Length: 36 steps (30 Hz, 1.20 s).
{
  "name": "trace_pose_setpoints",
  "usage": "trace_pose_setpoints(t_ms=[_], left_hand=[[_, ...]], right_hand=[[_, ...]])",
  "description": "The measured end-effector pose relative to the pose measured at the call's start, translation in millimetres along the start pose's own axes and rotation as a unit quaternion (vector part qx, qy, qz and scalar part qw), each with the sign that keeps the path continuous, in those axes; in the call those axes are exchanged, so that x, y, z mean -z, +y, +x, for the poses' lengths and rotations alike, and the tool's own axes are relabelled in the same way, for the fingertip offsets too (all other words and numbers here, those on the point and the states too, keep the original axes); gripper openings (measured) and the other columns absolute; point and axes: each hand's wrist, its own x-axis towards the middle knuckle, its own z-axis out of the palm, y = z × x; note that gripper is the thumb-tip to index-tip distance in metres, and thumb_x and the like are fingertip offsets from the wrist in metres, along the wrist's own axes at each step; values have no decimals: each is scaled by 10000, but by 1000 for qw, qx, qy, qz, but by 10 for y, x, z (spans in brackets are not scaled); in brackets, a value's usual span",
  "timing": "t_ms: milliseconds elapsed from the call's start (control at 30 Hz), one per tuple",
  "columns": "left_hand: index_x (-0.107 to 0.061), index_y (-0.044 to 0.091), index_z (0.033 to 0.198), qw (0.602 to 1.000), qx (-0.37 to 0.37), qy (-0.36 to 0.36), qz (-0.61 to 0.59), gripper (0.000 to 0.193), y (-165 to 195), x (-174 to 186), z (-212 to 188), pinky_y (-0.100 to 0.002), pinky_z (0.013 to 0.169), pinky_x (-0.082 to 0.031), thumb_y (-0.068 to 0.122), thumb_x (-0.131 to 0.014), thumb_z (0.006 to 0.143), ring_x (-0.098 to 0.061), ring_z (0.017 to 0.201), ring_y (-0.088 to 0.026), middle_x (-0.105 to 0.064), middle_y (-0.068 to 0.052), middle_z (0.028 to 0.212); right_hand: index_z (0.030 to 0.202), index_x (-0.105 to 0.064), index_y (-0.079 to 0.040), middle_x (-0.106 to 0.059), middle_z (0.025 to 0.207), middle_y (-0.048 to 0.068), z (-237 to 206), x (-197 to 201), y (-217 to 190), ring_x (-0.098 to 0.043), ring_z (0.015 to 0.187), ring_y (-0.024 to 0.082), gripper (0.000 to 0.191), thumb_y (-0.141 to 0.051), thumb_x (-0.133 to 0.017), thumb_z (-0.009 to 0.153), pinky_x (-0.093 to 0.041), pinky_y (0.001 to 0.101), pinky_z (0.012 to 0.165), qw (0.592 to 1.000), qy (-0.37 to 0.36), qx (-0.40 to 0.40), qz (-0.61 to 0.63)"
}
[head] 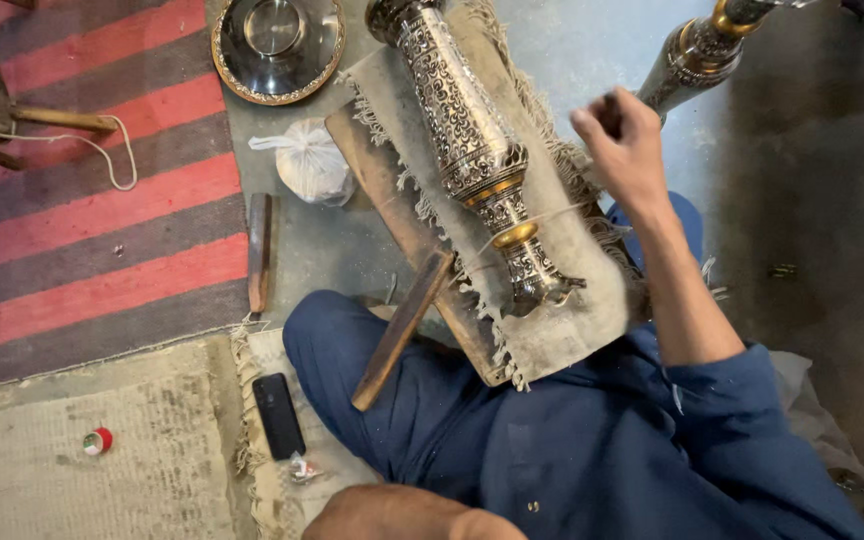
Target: The person sits cross-legged on the floor with an ornate metal vase resting on a cloth-covered board. They hold a chisel against the vase's engraved surface and strike it with a wooden mallet, repositioning the chisel repeatedly to chase the decorative pattern, and rotate the vase to reach new areas.
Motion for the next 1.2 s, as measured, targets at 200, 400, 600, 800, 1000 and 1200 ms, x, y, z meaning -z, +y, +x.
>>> trace_pose_setpoints(t_ms=[200,400,600,800,1000,1200], left_hand=[[-554,18,1343,999,-28,-23,-15,529,185,-48,160,-410,971,-509,163,-764,880,-645,1045,-310,-641,-166,1098],[-570,19,1315,998,-45,-39,-29,482,254,-91,341,-417,985,-507,157,-749,890,-646,1036,-308,-643,-161,1082],[-586,19,1287,996,-60,-52,-39,436,327,-171,421,-425,998,-505,150,-734,899,-646,1028,-306,-644,-155,1065],[-601,19,1259,995,-68,-56,-48,390,282,-197,409,-433,1012,-503,143,-720,909,-647,1020,-304,-646,-149,1048],[-617,19,1231,993,-77,-68,-60,345,282,-237,446,-441,1025,-501,137,-705,919,-647,1011,-302,-647,-143,1032],[-632,20,1203,991,-87,-71,-66,302,152,-416,465,-448,1039,-499,130,-690,929,-648,1003,-300,-649,-137,1015]], right_hand=[[926,-583,-64,-518,780,-95,-250,33,67,-449,699,10,192,-142,-708,1050,-370,208,600,994,4,-84,69],[1051,-594,-46,-495,786,-20,-317,-57,-540,-459,699,88,229,-159,-777,971,-384,261,607,999,-37,31,-23],[1108,-593,-13,-619,879,135,-279,-361,-1008,-650,742,271,474,-279,-888,850,-514,386,630,926,-43,322,-191],[1163,-620,-79,-635,875,110,-192,-389,-785,-641,749,235,230,-53,-795,1016,-520,347,649,956,94,198,-196],[1154,-589,5,-630,832,131,-309,-397,-835,-586,673,217,433,-157,-869,866,-484,341,589,944,-12,294,-150],[1205,-624,-26,-592,834,128,-132,-292,-646,-559,685,227,192,-24,-719,1038,-469,383,622,978,54,118,-162]])
